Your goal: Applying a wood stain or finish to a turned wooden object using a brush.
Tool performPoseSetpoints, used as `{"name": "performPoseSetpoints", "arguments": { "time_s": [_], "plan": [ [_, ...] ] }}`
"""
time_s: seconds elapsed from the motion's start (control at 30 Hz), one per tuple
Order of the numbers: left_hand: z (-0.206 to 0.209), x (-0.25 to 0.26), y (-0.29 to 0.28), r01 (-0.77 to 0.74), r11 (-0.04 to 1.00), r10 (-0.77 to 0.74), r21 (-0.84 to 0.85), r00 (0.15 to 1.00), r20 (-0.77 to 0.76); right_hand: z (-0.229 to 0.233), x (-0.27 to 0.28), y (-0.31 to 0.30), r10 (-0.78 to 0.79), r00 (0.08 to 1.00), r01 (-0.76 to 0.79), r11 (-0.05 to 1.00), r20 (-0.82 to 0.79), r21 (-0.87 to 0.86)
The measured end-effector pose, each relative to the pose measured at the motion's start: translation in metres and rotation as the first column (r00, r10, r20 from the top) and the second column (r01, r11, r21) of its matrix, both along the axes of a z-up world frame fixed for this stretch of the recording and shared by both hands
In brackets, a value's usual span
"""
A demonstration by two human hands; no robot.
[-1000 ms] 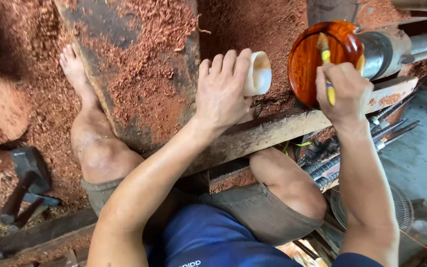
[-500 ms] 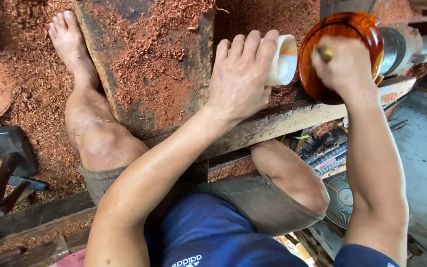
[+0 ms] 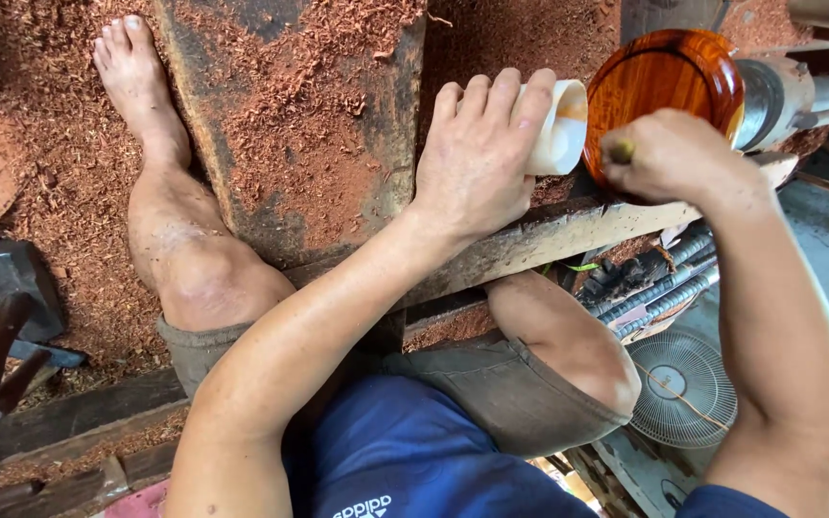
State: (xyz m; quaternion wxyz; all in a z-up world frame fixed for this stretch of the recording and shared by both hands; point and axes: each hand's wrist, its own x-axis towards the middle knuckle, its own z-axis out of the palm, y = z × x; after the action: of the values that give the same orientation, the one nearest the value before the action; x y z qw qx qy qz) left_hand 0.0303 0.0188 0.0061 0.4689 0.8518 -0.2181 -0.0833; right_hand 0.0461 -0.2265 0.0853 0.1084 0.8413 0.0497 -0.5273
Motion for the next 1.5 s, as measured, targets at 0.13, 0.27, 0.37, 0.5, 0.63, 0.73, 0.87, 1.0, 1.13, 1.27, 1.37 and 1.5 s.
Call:
{"name": "performPoseSetpoints", "arguments": {
  "time_s": [0.13, 0.27, 0.37, 0.5, 0.63, 0.73, 0.87, 1.0, 1.13, 1.27, 1.37, 1.5],
  "plan": [
    [0.002, 0.003, 0.001, 0.011, 1.0, -0.011, -0.015, 1.0, -0.003, -0.024, 0.005, -0.012, 0.008, 1.0, -0.009, 0.999, 0.014, 0.033],
    [-0.001, 0.007, 0.001, 0.026, 0.999, -0.027, -0.023, 1.0, -0.016, -0.054, -0.009, -0.044, 0.006, 0.915, -0.097, 0.974, 0.403, 0.205],
    [0.0, 0.012, 0.006, 0.04, 0.999, -0.041, -0.023, 0.998, -0.04, -0.031, -0.017, -0.032, 0.043, 0.727, -0.227, 0.957, 0.685, 0.182],
    [0.005, 0.018, 0.014, -0.009, 0.998, 0.009, -0.065, 1.0, -0.003, 0.001, -0.065, -0.006, 0.156, 0.52, -0.254, 0.967, 0.84, -0.023],
    [0.008, 0.018, 0.018, -0.043, 0.995, 0.044, -0.086, 0.999, 0.003, -0.009, -0.113, 0.004, 0.087, 0.393, -0.304, 0.952, 0.915, 0.04],
    [0.012, 0.019, 0.017, -0.036, 0.996, 0.036, -0.086, 0.999, -0.002, -0.039, -0.115, 0.001, 0.032, 0.472, -0.316, 0.939, 0.881, 0.135],
    [0.016, 0.021, 0.02, -0.013, 0.999, 0.011, -0.049, 1.0, -0.027, -0.085, -0.098, -0.04, 0.143, 0.447, -0.221, 0.974, 0.883, -0.046],
    [0.003, 0.016, 0.014, -0.011, 0.998, 0.012, -0.057, 1.0, 0.014, -0.009, -0.094, 0.01, 0.049, 0.182, -0.19, 0.982, 0.982, -0.014],
    [0.003, 0.017, 0.012, 0.015, 1.0, -0.015, -0.023, 1.0, -0.013, 0.021, -0.117, 0.035, -0.005, 0.131, -0.09, 0.996, 0.991, 0.017],
    [0.003, 0.013, 0.014, 0.057, 0.998, -0.057, -0.001, 0.998, -0.038, -0.031, -0.104, 0.006, -0.051, 0.102, -0.146, 0.987, 0.993, 0.065],
    [0.006, 0.017, 0.02, 0.015, 0.999, -0.017, -0.047, 0.998, -0.053, -0.064, -0.075, -0.002, -0.008, 0.248, -0.188, 0.981, 0.969, 0.056],
    [0.01, 0.018, 0.027, 0.023, 1.0, -0.023, 0.002, 0.995, -0.098, -0.075, -0.084, -0.007, 0.034, 0.388, -0.25, 0.966, 0.921, 0.07]
  ]
}}
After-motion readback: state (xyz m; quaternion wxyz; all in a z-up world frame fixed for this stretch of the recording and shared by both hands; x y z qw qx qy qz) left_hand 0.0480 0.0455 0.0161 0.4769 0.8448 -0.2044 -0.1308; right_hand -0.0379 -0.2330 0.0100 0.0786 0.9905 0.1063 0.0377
